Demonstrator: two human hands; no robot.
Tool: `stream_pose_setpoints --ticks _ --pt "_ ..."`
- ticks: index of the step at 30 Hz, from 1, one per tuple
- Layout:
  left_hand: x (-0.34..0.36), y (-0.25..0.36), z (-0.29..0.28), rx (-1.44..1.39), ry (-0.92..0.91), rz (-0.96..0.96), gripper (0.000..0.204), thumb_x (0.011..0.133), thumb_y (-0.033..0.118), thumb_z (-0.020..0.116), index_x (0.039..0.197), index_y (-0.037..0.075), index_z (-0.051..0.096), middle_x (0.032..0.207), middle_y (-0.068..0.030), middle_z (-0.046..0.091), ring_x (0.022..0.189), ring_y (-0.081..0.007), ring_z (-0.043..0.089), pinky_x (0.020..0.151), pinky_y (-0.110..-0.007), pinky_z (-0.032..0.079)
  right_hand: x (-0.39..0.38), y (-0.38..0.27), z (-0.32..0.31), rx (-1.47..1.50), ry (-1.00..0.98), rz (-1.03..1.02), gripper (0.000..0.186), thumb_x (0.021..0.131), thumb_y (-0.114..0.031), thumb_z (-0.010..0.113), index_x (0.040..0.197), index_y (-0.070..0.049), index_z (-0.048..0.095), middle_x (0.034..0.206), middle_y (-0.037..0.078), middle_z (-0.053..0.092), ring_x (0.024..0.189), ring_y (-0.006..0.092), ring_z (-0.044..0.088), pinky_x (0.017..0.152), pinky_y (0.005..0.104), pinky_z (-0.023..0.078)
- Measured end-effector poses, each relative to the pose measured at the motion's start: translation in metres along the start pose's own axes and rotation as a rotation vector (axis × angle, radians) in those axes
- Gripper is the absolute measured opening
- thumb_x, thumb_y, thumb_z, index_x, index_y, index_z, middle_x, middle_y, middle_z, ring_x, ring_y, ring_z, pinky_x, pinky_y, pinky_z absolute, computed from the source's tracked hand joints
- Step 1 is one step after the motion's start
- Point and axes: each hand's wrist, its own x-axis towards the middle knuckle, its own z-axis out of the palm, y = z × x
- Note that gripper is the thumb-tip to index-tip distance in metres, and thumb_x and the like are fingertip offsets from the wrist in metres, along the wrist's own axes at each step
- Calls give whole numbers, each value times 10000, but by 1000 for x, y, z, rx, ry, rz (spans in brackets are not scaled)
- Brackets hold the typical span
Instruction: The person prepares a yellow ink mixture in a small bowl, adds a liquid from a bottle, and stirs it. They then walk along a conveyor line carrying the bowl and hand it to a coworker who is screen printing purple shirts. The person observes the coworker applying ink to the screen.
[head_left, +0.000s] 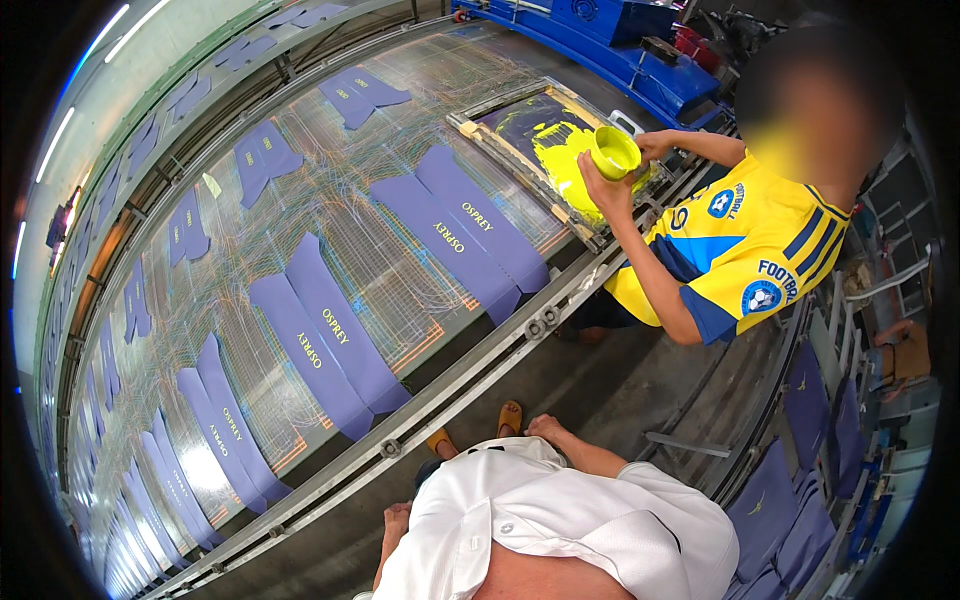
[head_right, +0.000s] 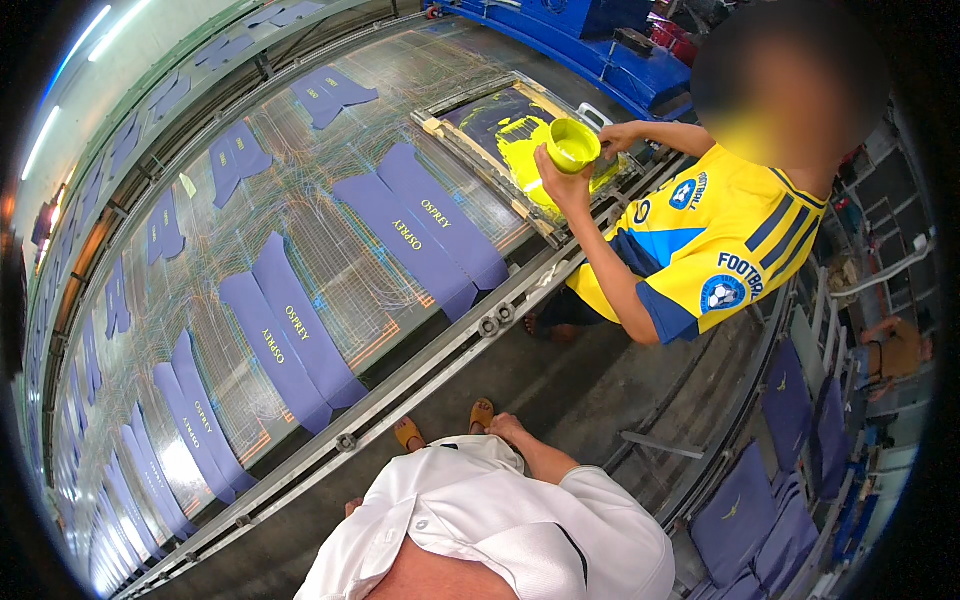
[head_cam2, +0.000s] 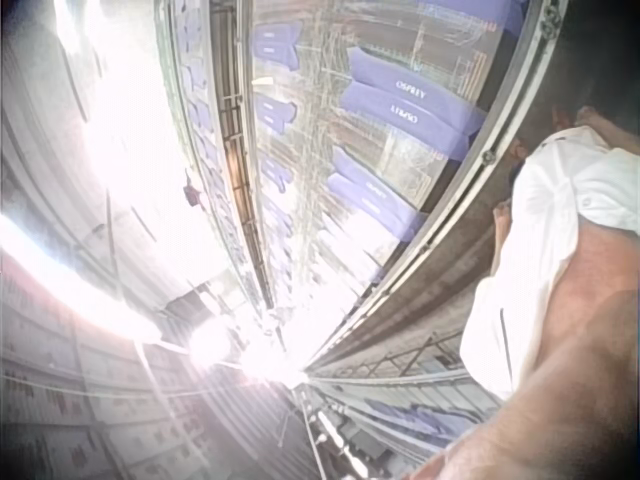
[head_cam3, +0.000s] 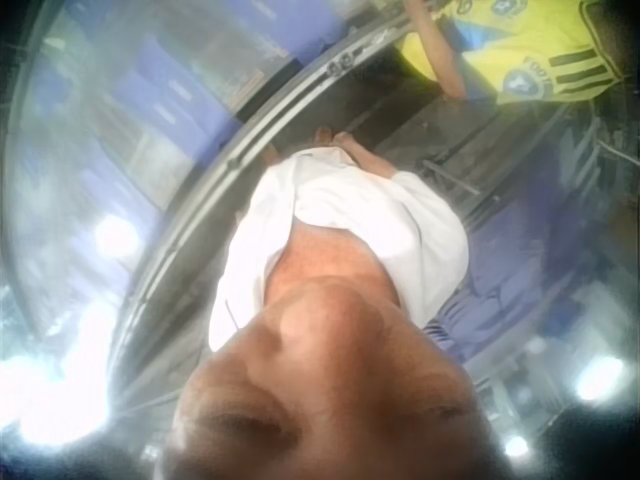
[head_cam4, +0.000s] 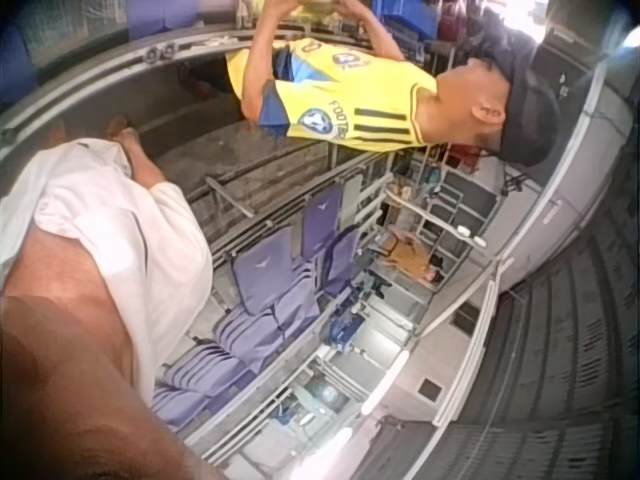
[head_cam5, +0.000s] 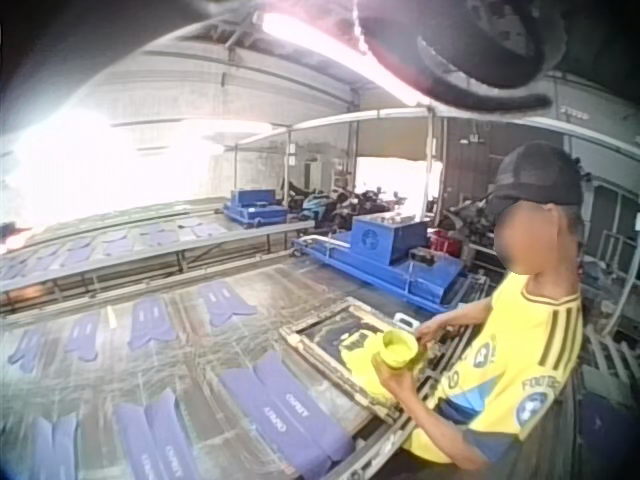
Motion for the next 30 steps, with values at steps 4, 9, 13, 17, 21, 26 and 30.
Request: stream_pose_setpoints --ticks 4,9,13,17,21,26,30 --pt "0 0 -1 16 1 -4 118 865 28 659 863 -71 722 794 -97 705 708 -138 605 685 -322 498 -2 0 0 2 -2 -14 348 739 -378 767 960 -109 744 1010 90 722 981 240 673 881 355 523" --pt "1 0 -1 38 -8 -9 118 864 31 662 865 -71 721 795 -98 705 707 -138 604 685 -321 499 3 7 3 -1 7 -62 367 727 -386 771 940 -89 744 1001 100 721 965 256 674 879 360 521" --pt "2 -1 0 46 -10 -6 119 864 33 664 866 -71 721 796 -98 706 706 -138 604 685 -321 499 8 13 9 -9 29 -111 362 723 -386 774 935 -94 747 979 102 722 945 257 676 876 360 519" --pt "5 -1 0 54 -16 -1 120 863 35 666 868 -70 721 797 -99 706 706 -138 604 685 -321 499 16 16 14 32 22 -101 356 719 -380 781 934 -97 748 965 103 723 937 255 676 868 357 520" --pt "6 -2 0 61 -20 1 120 863 37 668 869 -70 721 799 -100 706 705 -138 604 685 -320 499 16 16 15 58 23 -74 356 720 -374 783 949 -105 746 967 102 722 941 253 676 866 352 519" --pt "6 -3 0 73 -19 4 122 862 40 670 871 -70 721 800 -101 707 705 -138 604 685 -320 499 9 6 11 49 9 2 369 734 -372 776 1001 -121 737 1044 104 708 1000 248 660 882 348 515" --pt "5 -2 -1 78 -25 5 123 861 42 672 872 -70 721 801 -102 707 704 -138 604 685 -319 500 16 15 16 9 15 -42 354 731 -374 765 991 -135 743 1055 101 707 1025 265 656 893 373 512"
